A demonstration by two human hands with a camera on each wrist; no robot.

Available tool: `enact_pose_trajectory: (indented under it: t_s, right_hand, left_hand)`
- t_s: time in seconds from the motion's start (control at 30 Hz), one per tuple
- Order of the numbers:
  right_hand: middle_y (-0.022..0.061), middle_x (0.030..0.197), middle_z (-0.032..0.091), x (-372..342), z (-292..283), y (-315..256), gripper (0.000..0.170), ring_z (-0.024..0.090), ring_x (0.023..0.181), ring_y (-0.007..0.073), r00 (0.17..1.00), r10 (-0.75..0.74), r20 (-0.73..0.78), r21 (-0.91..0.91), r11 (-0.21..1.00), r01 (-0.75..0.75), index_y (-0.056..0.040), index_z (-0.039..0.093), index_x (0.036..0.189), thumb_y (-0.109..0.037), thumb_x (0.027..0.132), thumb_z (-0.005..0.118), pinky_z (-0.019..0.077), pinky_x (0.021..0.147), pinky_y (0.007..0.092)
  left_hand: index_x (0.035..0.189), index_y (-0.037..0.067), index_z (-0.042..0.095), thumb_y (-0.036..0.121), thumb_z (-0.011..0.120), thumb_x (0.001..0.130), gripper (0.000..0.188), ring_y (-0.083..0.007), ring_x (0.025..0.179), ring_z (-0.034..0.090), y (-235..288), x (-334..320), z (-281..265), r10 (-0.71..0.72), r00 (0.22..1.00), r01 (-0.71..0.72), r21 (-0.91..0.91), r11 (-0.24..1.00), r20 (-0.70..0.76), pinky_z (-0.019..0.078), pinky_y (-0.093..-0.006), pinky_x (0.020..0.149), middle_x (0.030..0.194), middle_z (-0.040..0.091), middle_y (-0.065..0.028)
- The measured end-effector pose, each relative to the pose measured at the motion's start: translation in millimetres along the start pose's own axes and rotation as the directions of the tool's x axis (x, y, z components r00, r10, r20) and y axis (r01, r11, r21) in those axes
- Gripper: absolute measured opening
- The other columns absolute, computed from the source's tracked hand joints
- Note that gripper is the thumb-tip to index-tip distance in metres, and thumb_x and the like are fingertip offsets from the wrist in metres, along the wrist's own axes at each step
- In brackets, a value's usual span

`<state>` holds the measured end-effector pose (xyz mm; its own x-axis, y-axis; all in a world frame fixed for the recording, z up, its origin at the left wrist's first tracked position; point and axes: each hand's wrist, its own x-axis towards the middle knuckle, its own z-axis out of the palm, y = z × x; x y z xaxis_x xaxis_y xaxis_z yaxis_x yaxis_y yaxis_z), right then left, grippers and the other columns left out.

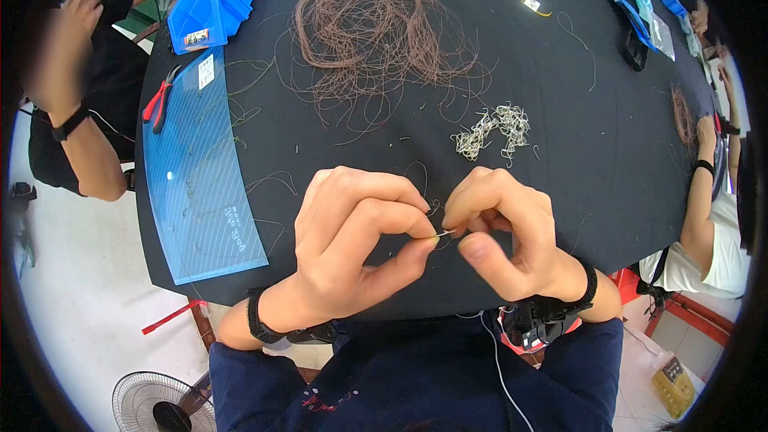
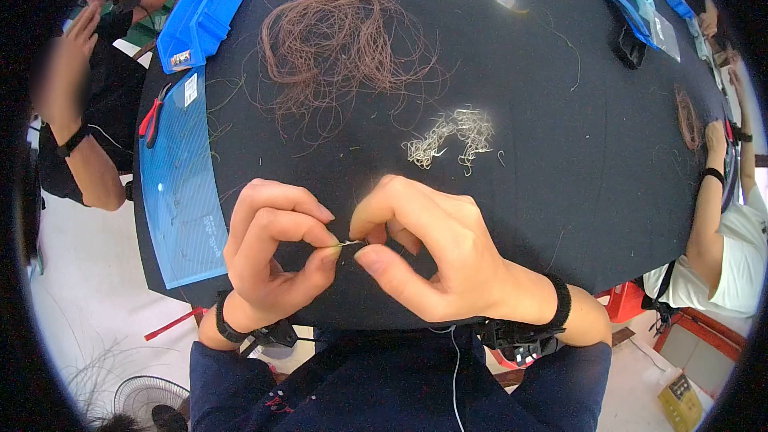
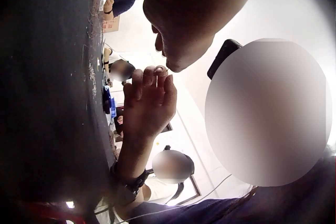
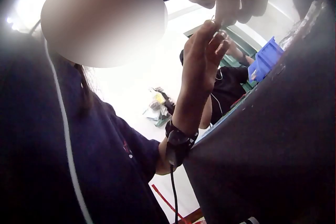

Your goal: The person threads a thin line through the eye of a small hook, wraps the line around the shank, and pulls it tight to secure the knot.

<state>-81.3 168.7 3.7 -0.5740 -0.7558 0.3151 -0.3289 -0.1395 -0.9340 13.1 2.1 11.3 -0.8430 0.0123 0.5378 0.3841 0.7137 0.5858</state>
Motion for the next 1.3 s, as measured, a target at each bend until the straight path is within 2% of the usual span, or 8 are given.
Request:
enact_pose_trajectory:
  t_s: [0.17,0.3,0.37,0.5,0.77,0.87,1.07,1.3]
  right_hand:
    - [0.0046,0.063,0.052,-4,1,4,0.003,0.047,0.048,0.0125,1.0,-0.013,-0.002,-0.055,0.998,0.012,-0.0015,0.056,0.077,-0.002,0.077,0.059,0.0354,0.045,0.0263]
    - [0.0048,0.064,0.052,-4,0,19,0.002,0.045,0.046,0.0119,0.987,-0.153,0.049,-0.059,0.986,0.155,-0.0015,0.057,0.077,-0.003,0.078,0.058,0.0343,0.043,0.0252]
    - [0.0052,0.063,0.053,-4,0,19,0.004,0.046,0.045,0.012,0.995,-0.096,0.037,0.002,0.995,0.096,-0.0013,0.057,0.077,-0.003,0.08,0.057,0.0342,0.042,0.0252]
    - [0.0056,0.062,0.054,-4,1,4,0.008,0.048,0.045,0.0127,0.999,0.047,0.019,0.029,0.998,-0.047,-0.0015,0.057,0.076,-0.004,0.084,0.054,0.0358,0.042,0.0257]
    - [0.0035,0.06,0.053,-5,-4,13,0.007,0.045,0.044,0.0112,0.994,-0.057,0.092,0.007,0.998,0.056,-0.0011,0.055,0.079,-0.006,0.083,0.057,0.0348,0.042,0.0247]
    - [0.003,0.059,0.052,-4,1,9,0.007,0.045,0.044,0.0111,0.999,-0.024,0.04,-0.003,1.0,0.025,-0.0015,0.054,0.078,-0.007,0.083,0.057,0.035,0.042,0.025]
    - [0.0032,0.059,0.05,-5,-2,4,0.005,0.044,0.044,0.0107,0.998,0.03,0.051,-0.058,0.998,-0.027,-0.0013,0.053,0.08,-0.005,0.081,0.056,0.0349,0.042,0.025]
    - [0.0042,0.06,0.051,-3,0,5,0.002,0.044,0.044,0.0109,0.999,0.021,0.044,-0.012,1.0,-0.02,-0.0016,0.054,0.079,-0.002,0.081,0.054,0.0334,0.041,0.0245]
  left_hand:
    - [0.077,0.01,0.06,0.002,0.073,0.055,0.027,-0.0157,0.068,0.053,0,1,6,0.001,0.997,-0.003,-0.035,0.999,-0.079,0.0366,-0.0292,0.059,0.083,0.06,-0.0012]
    - [0.077,0.009,0.06,0.003,0.072,0.058,0.023,-0.0164,0.069,0.053,-1,1,6,0.008,0.998,-0.009,-0.021,1.0,-0.056,0.0377,-0.0288,0.06,0.084,0.06,-0.0033]
    - [0.078,0.007,0.058,0.004,0.069,0.067,0.015,-0.0176,0.072,0.053,-1,0,2,0.017,1.0,-0.017,-0.004,1.0,-0.014,0.0397,-0.0278,0.062,0.086,0.059,-0.0077]
    - [0.078,0.007,0.058,0.004,0.069,0.066,0.016,-0.0176,0.071,0.053,-1,0,2,0.016,1.0,-0.016,-0.004,1.0,-0.005,0.0399,-0.0277,0.062,0.086,0.059,-0.0076]
    - [0.077,0.006,0.058,0.002,0.069,0.066,0.016,-0.0179,0.072,0.053,-1,0,2,0.028,1.0,-0.028,-0.001,1.0,-0.005,0.0406,-0.0278,0.063,0.086,0.059,-0.0076]
    - [0.077,0.01,0.06,0.003,0.073,0.055,0.027,-0.0156,0.069,0.054,0,0,6,-0.015,0.996,0.012,-0.027,1.0,-0.084,0.0367,-0.0293,0.06,0.083,0.06,-0.0011]
    - [0.077,0.01,0.06,0.003,0.073,0.055,0.027,-0.0155,0.069,0.054,0,0,6,-0.013,0.997,0.011,-0.03,0.999,-0.077,0.0367,-0.0295,0.06,0.083,0.06,-0.0013]
    - [0.077,0.007,0.058,0.005,0.07,0.067,0.016,-0.0178,0.072,0.053,-3,0,2,0.023,1.0,-0.024,-0.004,1.0,-0.006,0.0397,-0.0281,0.062,0.086,0.059,-0.0077]
